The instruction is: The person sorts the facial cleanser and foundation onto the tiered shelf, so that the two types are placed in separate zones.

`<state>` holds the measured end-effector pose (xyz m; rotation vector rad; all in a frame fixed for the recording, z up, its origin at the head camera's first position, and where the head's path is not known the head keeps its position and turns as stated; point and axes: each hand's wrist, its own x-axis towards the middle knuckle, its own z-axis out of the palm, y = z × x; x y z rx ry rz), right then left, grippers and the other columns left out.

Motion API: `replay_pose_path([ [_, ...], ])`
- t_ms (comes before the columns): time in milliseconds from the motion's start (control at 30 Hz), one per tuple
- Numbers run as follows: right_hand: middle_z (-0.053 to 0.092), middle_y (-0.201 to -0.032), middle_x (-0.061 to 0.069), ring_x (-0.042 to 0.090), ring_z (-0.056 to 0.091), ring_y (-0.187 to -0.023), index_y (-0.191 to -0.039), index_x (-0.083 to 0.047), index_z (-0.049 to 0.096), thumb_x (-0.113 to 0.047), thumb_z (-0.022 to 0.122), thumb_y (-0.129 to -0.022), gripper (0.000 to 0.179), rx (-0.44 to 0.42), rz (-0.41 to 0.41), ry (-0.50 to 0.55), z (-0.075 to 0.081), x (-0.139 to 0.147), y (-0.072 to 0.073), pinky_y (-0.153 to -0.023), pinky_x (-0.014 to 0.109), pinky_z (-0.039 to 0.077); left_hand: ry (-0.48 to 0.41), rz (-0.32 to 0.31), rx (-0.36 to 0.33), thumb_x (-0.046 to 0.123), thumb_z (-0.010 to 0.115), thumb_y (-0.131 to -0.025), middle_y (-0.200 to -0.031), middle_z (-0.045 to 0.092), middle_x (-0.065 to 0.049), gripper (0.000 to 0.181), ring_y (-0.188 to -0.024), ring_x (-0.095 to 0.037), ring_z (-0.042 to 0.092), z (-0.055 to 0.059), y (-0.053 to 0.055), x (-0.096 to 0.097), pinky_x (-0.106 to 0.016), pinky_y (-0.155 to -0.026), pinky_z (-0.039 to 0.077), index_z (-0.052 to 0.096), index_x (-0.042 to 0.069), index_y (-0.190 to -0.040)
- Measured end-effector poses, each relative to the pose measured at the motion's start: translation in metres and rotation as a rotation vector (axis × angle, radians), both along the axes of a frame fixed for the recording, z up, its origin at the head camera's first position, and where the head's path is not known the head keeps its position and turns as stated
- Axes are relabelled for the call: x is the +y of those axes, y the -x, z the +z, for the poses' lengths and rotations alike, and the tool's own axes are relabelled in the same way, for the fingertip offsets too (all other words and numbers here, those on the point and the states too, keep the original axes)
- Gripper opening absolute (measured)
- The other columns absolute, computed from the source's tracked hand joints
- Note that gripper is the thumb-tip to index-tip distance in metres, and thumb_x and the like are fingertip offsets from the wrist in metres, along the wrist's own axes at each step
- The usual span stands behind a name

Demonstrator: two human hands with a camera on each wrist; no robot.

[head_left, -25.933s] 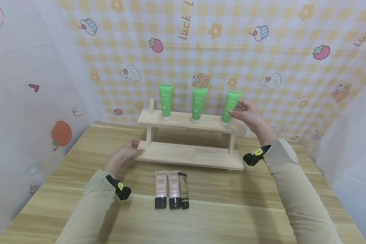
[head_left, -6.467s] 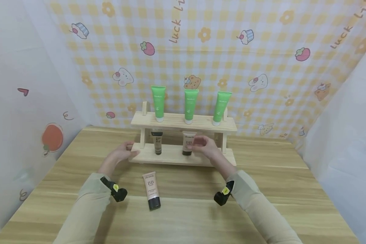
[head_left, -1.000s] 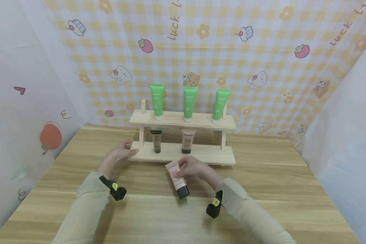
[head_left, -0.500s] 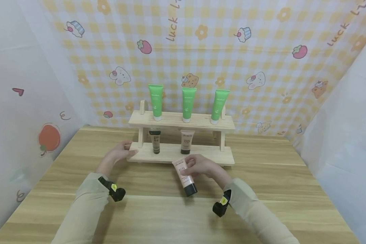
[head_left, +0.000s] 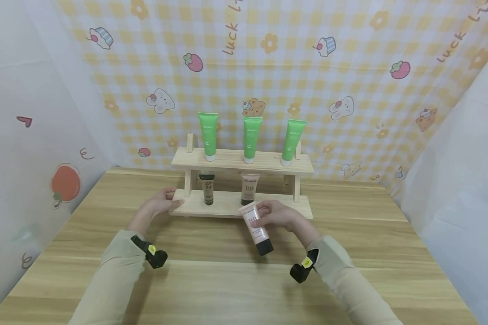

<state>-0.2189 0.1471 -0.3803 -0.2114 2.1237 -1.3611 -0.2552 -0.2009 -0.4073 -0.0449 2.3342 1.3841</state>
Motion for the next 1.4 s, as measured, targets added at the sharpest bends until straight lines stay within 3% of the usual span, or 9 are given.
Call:
replay_pose_path([
  [367, 0.064, -0.098, 0.006, 0.013, 0.062, -0.081, -0.122, 0.005, 0.045, -0.007, 0.066, -0.078, 0.051, -0.029, -0.055, 0.100, 0.005, 0.025, 0.005, -0.075, 0.033, 0.055, 0.001, 0.015, 0.013, 0.015, 0.051, -0.092, -0.140, 0.025, -0.037, 0.069, -0.126, -0.046, 0.036, 0.001, -0.001, 0.001, -0.050, -0.107, 0.031, 0.009, -0.010, -0.141],
  [967, 0.060, -0.093, -0.006, 0.009, 0.060, -0.087, -0.123, 0.006, 0.041, -0.004, 0.064, -0.079, 0.050, 0.056, -0.127, 0.146, 0.017, 0.058, 0.014, -0.086, 0.036, 0.052, -0.060, 0.016, -0.009, 0.014, 0.051, -0.092, -0.141, 0.021, -0.036, 0.071, -0.127, -0.046, 0.034, 0.000, -0.001, 0.000, -0.051, -0.107, 0.031, 0.005, -0.008, -0.142],
  [1200, 0.063, -0.084, -0.012, 0.005, 0.061, -0.083, -0.100, -0.011, 0.054, 0.002, 0.060, -0.080, 0.025, 0.087, -0.170, 0.213, 0.026, 0.068, 0.021, -0.078, 0.023, 0.052, -0.046, 0.014, -0.013, 0.015, 0.051, -0.092, -0.142, 0.021, -0.036, 0.072, -0.127, -0.046, 0.033, 0.001, -0.001, -0.001, -0.051, -0.108, 0.030, 0.004, -0.007, -0.143],
  [1400, 0.063, -0.080, -0.013, 0.002, 0.063, -0.082, -0.081, -0.019, 0.054, 0.003, 0.060, -0.081, 0.023, 0.105, -0.188, 0.259, 0.033, 0.076, 0.025, -0.078, 0.018, 0.051, -0.045, 0.020, -0.007, 0.014, 0.051, -0.092, -0.141, 0.021, -0.036, 0.071, -0.127, -0.046, 0.034, 0.000, -0.001, -0.001, -0.051, -0.108, 0.030, 0.005, -0.008, -0.142],
])
